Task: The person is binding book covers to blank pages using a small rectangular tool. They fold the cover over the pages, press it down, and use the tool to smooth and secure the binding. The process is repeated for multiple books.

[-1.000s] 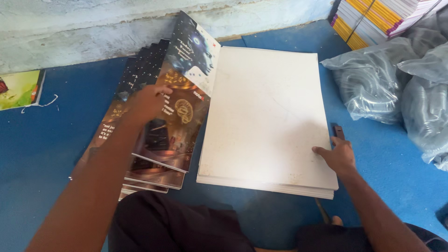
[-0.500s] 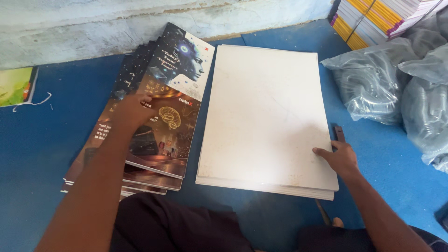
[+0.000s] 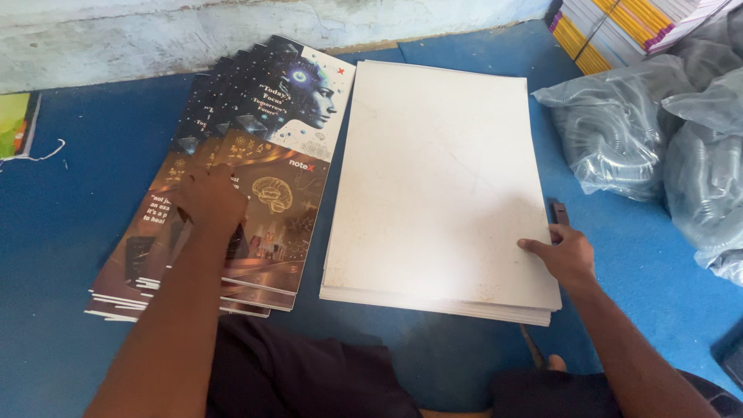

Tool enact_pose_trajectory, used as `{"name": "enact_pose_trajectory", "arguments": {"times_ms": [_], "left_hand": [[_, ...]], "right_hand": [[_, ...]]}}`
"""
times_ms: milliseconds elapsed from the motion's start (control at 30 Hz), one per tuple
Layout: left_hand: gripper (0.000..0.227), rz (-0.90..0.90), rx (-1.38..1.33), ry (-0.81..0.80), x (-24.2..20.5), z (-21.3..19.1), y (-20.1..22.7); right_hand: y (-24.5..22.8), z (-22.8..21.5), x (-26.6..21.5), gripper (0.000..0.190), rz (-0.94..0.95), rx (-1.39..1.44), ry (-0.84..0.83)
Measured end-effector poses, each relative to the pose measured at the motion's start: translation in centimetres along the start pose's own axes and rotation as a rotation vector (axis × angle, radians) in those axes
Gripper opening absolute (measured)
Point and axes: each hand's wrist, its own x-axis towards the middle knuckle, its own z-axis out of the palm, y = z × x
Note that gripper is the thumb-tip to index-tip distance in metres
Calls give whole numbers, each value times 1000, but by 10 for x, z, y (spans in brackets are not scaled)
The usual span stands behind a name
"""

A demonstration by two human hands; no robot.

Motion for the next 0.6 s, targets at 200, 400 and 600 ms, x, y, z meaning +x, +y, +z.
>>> {"name": "enact_pose_trajectory", "arguments": {"times_ms": [200, 400, 600], "left_hand": [[39, 264, -204, 219, -19, 5, 45], [28, 335, -443, -133, -55, 16, 98], [57, 442, -391, -106, -80, 20, 110]], "right_hand": [[6, 4, 11, 79, 6, -91, -5], [20, 9, 22, 72, 0, -128, -42], [29, 14, 30, 76, -32, -108, -41]]}}
